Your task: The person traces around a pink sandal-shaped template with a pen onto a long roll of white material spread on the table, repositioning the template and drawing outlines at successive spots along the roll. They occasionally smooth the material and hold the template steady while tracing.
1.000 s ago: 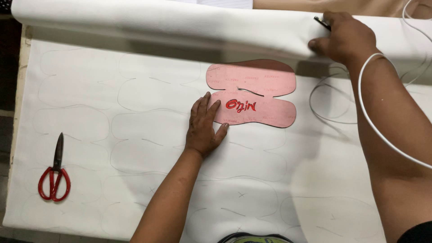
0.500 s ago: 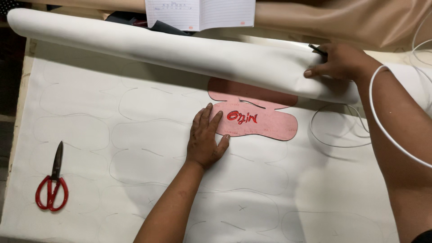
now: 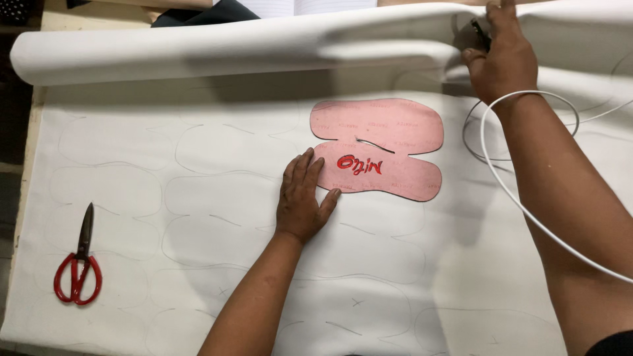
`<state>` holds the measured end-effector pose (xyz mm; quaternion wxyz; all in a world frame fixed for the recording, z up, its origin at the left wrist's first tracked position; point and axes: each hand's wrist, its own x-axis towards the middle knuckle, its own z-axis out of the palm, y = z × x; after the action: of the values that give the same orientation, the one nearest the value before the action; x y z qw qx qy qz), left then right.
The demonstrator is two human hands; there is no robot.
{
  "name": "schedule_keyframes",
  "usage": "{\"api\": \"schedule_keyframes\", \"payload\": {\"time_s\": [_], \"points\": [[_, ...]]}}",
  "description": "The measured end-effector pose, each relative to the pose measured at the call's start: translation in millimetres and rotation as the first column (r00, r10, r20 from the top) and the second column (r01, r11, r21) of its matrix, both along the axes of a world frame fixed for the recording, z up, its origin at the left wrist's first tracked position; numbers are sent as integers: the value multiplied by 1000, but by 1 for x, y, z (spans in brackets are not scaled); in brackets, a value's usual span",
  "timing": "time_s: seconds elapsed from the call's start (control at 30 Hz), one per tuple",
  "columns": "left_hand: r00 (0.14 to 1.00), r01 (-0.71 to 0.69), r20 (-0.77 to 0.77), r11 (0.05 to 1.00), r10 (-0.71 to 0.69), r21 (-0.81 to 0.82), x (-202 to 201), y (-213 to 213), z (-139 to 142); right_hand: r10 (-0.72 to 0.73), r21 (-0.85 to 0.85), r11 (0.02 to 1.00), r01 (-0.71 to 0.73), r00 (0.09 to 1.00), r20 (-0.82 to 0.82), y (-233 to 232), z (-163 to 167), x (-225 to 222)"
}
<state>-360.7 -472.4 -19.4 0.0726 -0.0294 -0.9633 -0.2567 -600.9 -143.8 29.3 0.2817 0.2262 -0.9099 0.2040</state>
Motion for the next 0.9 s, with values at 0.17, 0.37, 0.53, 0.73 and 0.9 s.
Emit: {"api": "schedule_keyframes", "payload": {"time_s": [0.17,0.37,0.53,0.73,0.9], "points": [[999,-33,-42,999,34,15,0,1,-5,-159,-149,959,241,893,422,-8,7,92],[988,-99,-106,989,111,111,5,4,-9,-365,247,911,329,372,854,-28,6,187],[978,-166,-98,975,181,149,5,4,-13,-268,72,932,356,541,797,-32,-13,213],[975,-144,-140,969,173,199,5,1,-18,-310,66,928,367,664,680,-33,-28,214],[960,-196,-130,924,249,328,3,3,-17,-355,113,915,387,638,683,-37,-26,210]]}}
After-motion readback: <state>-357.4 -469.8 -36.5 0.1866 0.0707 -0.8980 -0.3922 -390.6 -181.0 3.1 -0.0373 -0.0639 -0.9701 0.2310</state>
